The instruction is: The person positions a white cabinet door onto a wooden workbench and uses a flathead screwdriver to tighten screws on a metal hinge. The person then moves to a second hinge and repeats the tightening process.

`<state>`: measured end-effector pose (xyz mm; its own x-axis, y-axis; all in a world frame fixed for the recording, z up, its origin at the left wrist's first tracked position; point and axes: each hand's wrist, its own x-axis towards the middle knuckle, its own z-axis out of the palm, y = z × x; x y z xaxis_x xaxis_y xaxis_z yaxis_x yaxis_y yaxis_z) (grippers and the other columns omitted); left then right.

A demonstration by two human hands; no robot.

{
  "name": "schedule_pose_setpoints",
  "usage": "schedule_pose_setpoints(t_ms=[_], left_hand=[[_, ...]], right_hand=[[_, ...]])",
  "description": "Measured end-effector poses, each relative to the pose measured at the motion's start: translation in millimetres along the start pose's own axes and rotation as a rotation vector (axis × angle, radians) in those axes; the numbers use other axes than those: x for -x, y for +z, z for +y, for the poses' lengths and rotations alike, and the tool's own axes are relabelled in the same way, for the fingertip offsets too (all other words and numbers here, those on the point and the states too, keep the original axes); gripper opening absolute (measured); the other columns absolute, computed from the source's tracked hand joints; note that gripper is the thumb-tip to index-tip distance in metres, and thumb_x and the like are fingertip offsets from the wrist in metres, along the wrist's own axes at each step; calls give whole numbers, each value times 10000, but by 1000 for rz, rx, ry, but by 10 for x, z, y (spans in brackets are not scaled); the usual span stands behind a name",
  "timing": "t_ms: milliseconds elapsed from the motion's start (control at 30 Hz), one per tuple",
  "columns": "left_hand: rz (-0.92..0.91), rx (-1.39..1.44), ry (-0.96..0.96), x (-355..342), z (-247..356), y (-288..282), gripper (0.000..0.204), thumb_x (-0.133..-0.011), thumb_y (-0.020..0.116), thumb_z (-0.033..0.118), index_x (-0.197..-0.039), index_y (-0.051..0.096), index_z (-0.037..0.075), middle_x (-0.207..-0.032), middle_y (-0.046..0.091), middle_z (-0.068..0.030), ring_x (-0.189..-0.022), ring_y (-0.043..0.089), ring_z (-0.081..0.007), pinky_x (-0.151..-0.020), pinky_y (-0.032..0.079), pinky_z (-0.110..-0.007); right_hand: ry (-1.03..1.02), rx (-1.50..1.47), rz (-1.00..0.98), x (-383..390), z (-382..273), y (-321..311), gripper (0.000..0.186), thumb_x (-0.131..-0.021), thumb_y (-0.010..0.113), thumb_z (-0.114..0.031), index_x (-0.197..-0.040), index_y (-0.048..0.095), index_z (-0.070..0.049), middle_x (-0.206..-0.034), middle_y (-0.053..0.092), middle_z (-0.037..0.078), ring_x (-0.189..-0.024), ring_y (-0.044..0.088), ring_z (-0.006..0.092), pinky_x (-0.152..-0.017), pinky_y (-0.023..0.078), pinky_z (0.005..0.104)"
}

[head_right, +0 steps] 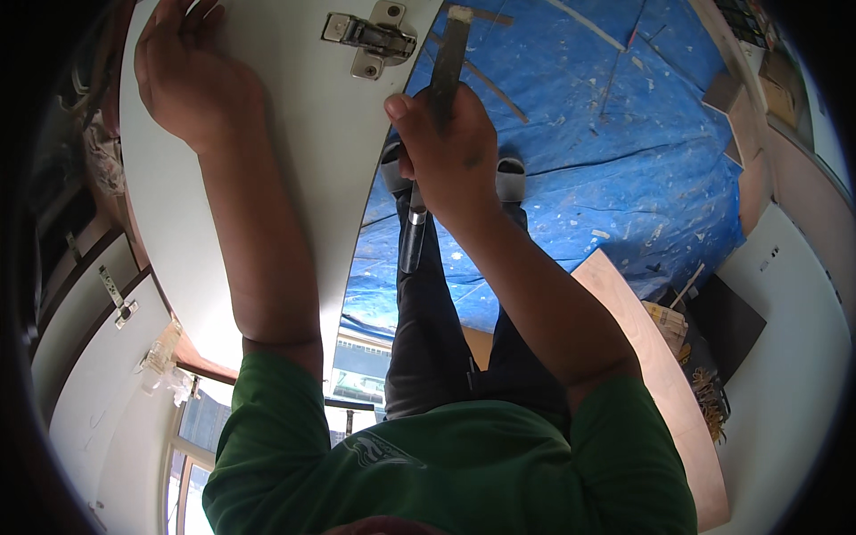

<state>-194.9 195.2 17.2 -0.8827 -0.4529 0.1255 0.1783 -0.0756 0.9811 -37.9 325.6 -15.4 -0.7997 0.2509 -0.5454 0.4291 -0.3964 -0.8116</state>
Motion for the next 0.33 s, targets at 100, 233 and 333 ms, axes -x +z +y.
schedule_pose_setpoints(t_ms=[100,233,333], left_hand=[[56,8,-55,23,70,108,268,-1002,612,208,-1144,684,-7,-1086,668,-98,-977,595,-181,-891,453,-302],[-15,45,-3,97,88,83,294,-995,624,236,-1152,683,-5,-1094,669,-99,-990,597,-190,-905,452,-315],[-88,59,52,132,63,37,309,-991,629,246,-1167,680,-3,-1105,671,-103,-1011,596,-197,-917,450,-322]], right_hand=[[40,75,-42,138,30,-18,350,-958,753,-331,-964,557,-41,-697,553,10,-515,535,78,-456,440,237],[186,8,-103,333,20,-233,372,-983,715,-378,-1042,560,-45,-701,539,43,-540,550,120,-487,470,268],[325,-54,-93,346,-30,-503,505,-927,746,-501,-1122,544,-81,-762,614,88,-559,604,169,-509,499,302]])
